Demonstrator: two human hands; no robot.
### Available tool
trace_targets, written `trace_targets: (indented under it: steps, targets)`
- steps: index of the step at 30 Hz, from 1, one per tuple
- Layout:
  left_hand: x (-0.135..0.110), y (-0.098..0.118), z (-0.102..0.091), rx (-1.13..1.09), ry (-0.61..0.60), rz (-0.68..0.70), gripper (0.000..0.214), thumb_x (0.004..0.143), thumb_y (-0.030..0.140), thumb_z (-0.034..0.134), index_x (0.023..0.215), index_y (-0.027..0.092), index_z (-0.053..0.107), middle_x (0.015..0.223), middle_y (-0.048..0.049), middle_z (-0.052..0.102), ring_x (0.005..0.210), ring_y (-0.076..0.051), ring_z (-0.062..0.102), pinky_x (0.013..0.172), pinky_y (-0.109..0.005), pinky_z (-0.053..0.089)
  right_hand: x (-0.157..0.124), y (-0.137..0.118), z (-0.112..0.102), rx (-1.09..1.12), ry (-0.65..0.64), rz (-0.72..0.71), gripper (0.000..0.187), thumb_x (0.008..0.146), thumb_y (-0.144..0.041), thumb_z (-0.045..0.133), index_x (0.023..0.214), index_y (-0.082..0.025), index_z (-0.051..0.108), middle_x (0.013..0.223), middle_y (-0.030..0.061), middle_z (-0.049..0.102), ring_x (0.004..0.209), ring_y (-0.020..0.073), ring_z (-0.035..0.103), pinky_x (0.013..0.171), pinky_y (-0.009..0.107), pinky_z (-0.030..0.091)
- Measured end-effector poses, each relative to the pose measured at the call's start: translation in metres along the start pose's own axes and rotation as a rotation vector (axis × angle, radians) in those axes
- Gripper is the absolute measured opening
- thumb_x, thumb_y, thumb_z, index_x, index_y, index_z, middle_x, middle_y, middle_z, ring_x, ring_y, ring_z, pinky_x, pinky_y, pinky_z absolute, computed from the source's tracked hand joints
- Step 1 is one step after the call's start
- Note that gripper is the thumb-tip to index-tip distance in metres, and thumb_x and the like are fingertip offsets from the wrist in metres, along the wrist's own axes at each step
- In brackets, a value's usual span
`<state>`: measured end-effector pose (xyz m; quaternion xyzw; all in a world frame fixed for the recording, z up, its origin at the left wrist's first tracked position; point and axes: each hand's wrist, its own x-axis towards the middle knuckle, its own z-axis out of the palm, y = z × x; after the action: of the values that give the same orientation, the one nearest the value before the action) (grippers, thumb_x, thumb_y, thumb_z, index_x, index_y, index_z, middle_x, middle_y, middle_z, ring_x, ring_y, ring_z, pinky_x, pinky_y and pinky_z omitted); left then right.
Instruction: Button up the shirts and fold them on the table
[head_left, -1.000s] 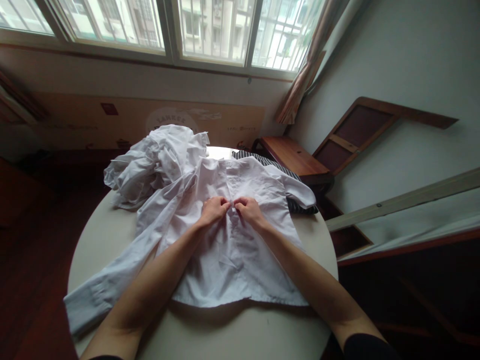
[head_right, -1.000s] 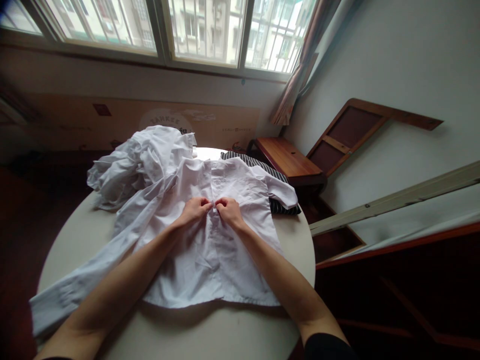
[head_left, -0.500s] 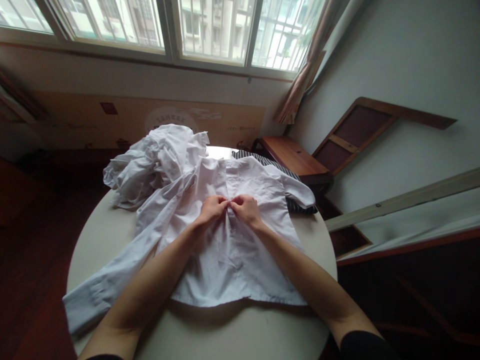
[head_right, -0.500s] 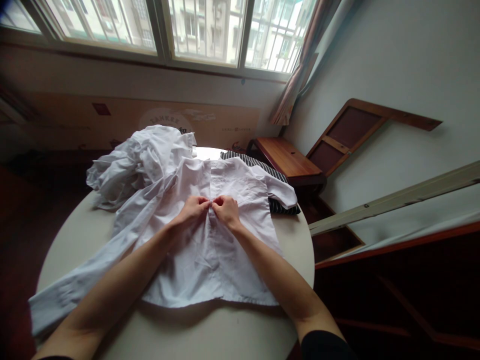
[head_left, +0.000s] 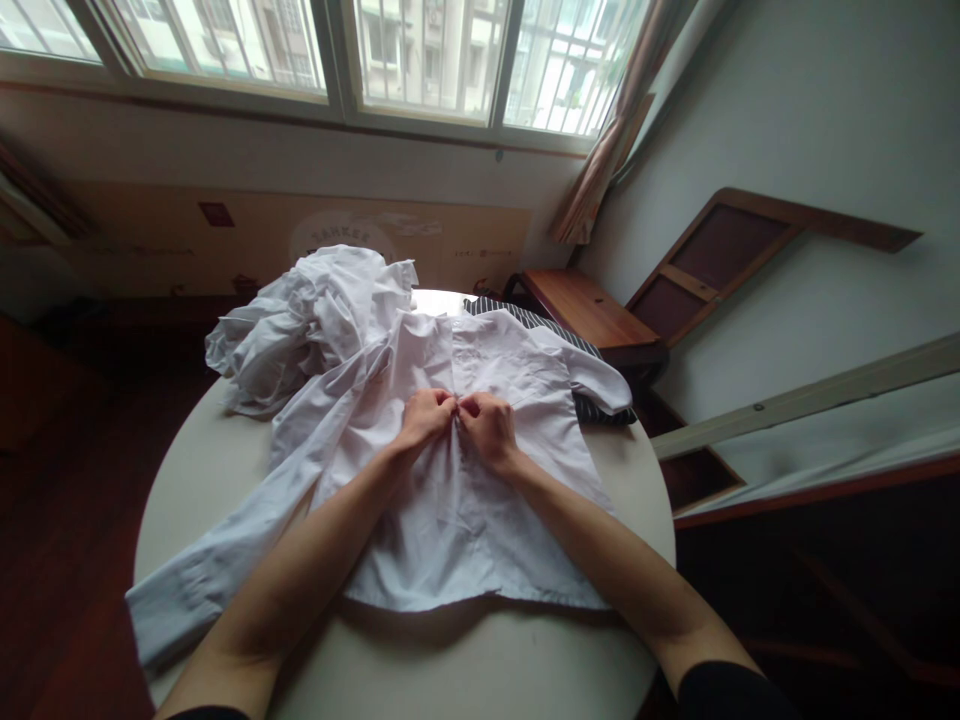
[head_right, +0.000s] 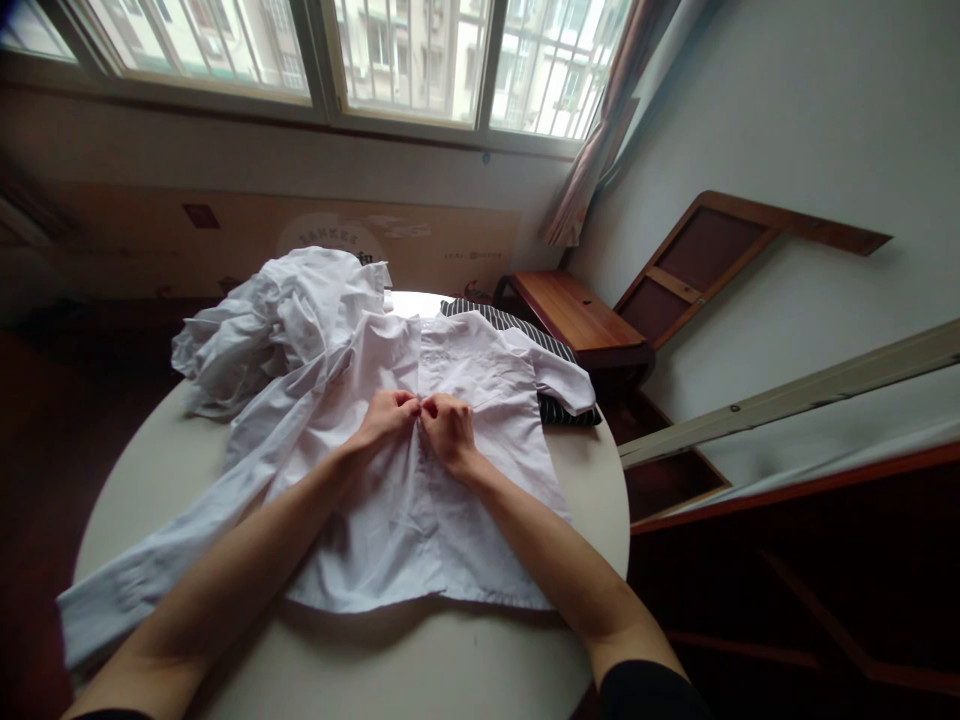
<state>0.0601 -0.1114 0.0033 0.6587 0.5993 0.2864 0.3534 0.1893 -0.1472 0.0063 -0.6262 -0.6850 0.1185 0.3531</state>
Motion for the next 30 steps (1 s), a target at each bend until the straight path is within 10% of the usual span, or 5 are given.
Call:
trace_targets:
  steps: [9, 13, 17, 21, 30]
  targets:
    - [-0.007, 0.006, -0.002, 0.25, 0.007, 0.205, 0.023, 0.089, 0.028, 0.045, 0.084, 0.018, 0.066, 0.084, -0.0053, 0.069, 0.082, -0.018, 0.06, 0.074, -0.028, 0.039, 0.023, 0.008, -0.012, 0.853, -0.446, 0.581, 0.012, 0.069, -0.019, 0.065, 0.063, -0.013, 0.057, 0.05, -0.0038, 0.051, 0.042, 0.0053, 0.042, 0.042, 0.018, 0.033]
    - [-0.011, 0.0, -0.001, 0.461, 0.073, 0.382, 0.024, 0.091, 0.03, 0.043, 0.087, 0.018, 0.064, 0.091, -0.0079, 0.067, 0.093, -0.022, 0.057, 0.086, -0.036, 0.035, 0.027, 0.008, -0.023, 0.808, -0.491, 0.644, 0.009, 0.071, -0.016, 0.063, 0.067, -0.013, 0.055, 0.053, -0.003, 0.051, 0.042, 0.0054, 0.042, 0.042, 0.019, 0.035]
    - [-0.014, -0.001, -0.004, 0.534, 0.196, 0.358, 0.025, 0.092, 0.03, 0.04, 0.097, 0.017, 0.061, 0.101, -0.0098, 0.064, 0.099, -0.025, 0.054, 0.085, -0.038, 0.035, 0.016, 0.013, -0.031, 0.225, -0.16, 0.263, 0.009, 0.078, -0.019, 0.059, 0.086, -0.015, 0.061, 0.079, 0.0055, 0.064, 0.069, 0.0157, 0.06, 0.069, 0.03, 0.048]
    - [-0.028, 0.008, -0.013, 0.54, 0.209, 0.451, 0.024, 0.091, 0.029, 0.045, 0.109, 0.018, 0.057, 0.109, -0.0086, 0.061, 0.103, -0.025, 0.051, 0.086, -0.037, 0.035, -0.008, 0.024, -0.044, -0.298, -0.09, -0.16, 0.025, 0.083, -0.025, 0.058, 0.106, -0.015, 0.061, 0.114, 0.0137, 0.06, 0.108, 0.0268, 0.051, 0.094, 0.041, 0.039]
    - [-0.133, 0.009, -0.039, 0.686, -0.29, 0.822, 0.058, 0.074, 0.072, 0.048, 0.092, 0.017, 0.056, 0.095, -0.0089, 0.058, 0.085, -0.023, 0.05, 0.076, -0.036, 0.037, -0.091, 0.007, -0.078, -0.233, -0.297, -0.479, 0.026, 0.088, -0.033, 0.054, 0.108, -0.017, 0.058, 0.104, 0.0101, 0.058, 0.097, 0.0231, 0.051, 0.087, 0.038, 0.042]
